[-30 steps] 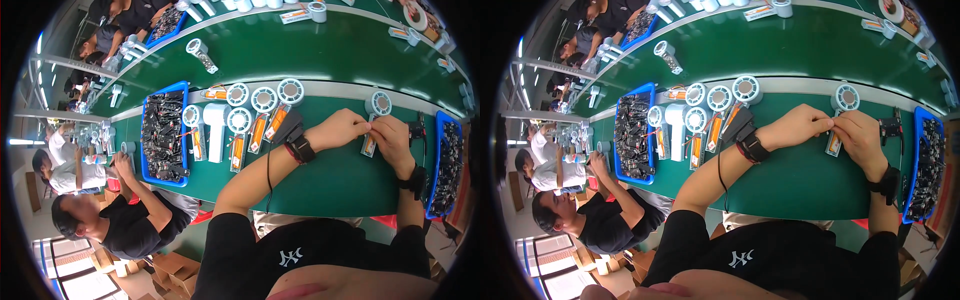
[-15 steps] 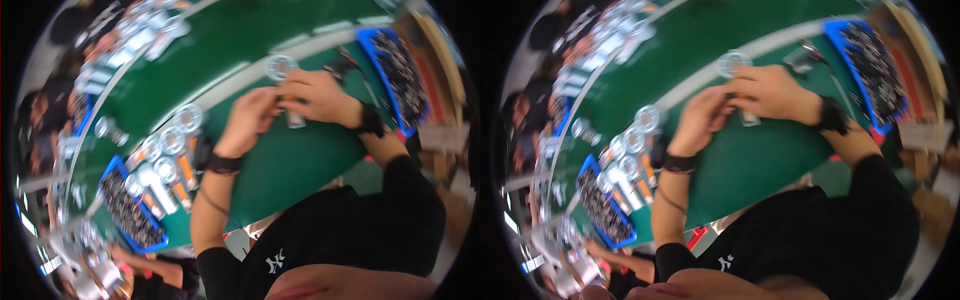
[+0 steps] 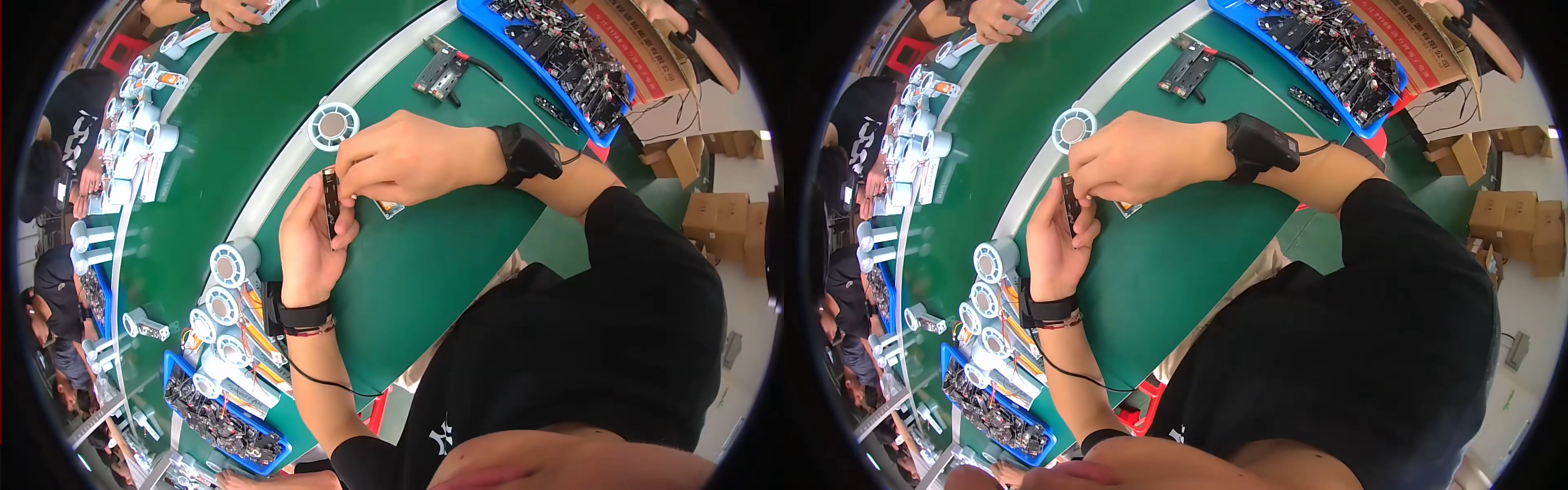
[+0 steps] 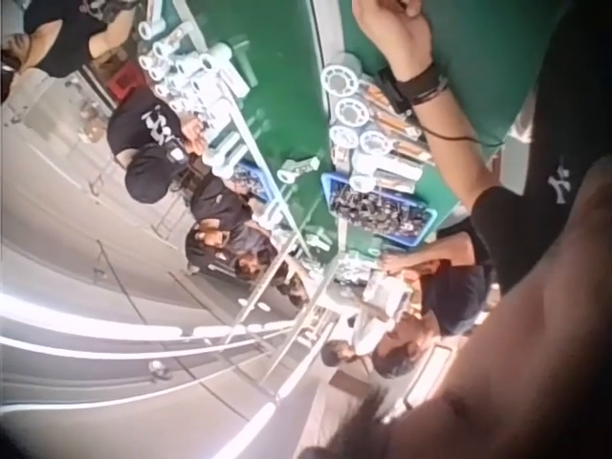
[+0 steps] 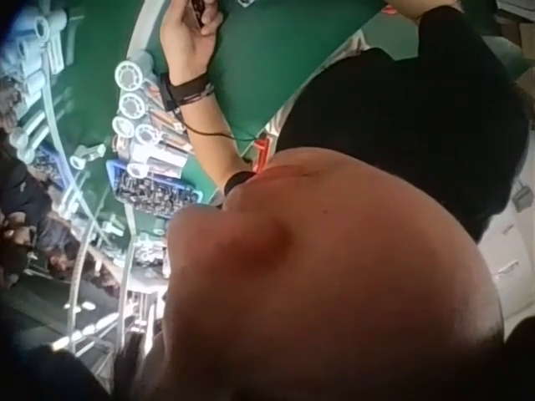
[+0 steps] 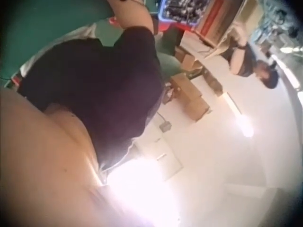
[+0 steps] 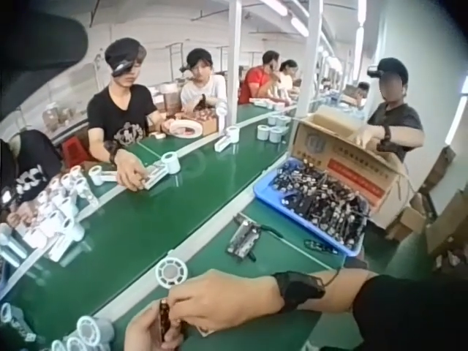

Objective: Assemble small electronic components on a factory production line.

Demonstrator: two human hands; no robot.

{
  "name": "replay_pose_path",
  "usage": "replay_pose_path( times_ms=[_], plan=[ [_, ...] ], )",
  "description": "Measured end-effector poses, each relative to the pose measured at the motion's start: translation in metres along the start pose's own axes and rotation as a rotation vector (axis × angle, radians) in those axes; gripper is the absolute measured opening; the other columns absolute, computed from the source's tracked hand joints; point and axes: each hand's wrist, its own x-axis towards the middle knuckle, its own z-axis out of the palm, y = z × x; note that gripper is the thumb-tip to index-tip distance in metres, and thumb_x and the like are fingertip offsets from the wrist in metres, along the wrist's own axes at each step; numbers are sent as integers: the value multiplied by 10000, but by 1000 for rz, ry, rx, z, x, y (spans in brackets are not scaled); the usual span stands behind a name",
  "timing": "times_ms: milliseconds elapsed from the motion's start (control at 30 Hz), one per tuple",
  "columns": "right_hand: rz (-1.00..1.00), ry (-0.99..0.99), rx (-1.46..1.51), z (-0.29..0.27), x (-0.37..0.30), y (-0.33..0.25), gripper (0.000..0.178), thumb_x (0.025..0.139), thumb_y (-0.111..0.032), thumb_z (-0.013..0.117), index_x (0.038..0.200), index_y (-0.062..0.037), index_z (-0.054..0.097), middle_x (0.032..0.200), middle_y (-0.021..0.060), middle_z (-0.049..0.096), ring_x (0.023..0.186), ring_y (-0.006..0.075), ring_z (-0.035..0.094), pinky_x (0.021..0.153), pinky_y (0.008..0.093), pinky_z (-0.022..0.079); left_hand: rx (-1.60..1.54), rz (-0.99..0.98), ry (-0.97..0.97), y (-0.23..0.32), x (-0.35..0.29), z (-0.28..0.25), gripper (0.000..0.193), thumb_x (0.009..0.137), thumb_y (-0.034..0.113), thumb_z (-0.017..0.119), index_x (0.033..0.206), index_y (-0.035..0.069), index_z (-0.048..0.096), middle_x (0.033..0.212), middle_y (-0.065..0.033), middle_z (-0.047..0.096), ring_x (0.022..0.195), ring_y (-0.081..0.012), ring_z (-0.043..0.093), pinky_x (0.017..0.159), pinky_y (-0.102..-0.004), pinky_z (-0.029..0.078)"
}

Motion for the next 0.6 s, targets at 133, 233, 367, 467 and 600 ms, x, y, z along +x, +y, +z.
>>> replay_pose_path(
  times_ms=[133, 233, 367, 467, 600],
  plan=[
    [48, -23, 111, 1, 0, 0, 98, 836, -67, 762, 929, -87, 736, 953, 14, 668, 790, 215, 680, 670, 333, 565, -51, -27, 9, -3, 2, -2, 334, 1093, 272, 448, 1182, -12, 599, 880, -50, 617, 592, -98, 459, 482, -235, 314],
    [46, -27, 165, 3, 5, 3, 106, 833, -60, 767, 935, -75, 738, 966, 34, 679, 818, 225, 689, 696, 328, 568, -65, -24, 26, 3, 0, 4, 325, 1087, 269, 460, 1180, -9, 602, 859, -39, 610, 587, -95, 453, 481, -236, 314],
    [94, 13, 223, 1, 7, 2, 116, 841, -44, 774, 949, -32, 733, 994, 83, 707, 890, 236, 703, 749, 309, 567, 44, 63, -12, -3, 4, -1, 327, 1059, 302, 521, 1171, 14, 628, 821, -9, 605, 577, -81, 455, 483, -234, 314],
    [437, 43, 244, -16, 2, -7, 111, 853, -27, 761, 950, -5, 714, 949, 83, 709, 873, 155, 697, 772, 262, 546, 315, 205, 153, -7, 3, 11, 330, 998, 260, 649, 1211, 8, 635, 889, -19, 661, 635, -86, 554, 540, -224, 410],
    [715, 185, 345, -11, -2, 4, 107, 875, -21, 735, 970, 7, 695, 919, 59, 689, 805, 104, 664, 732, 224, 518, 697, 559, 178, -24, 8, 8, 316, 971, 194, 671, 1238, 28, 642, 955, -63, 672, 828, -175, 627, 715, -297, 492]
  ],
)
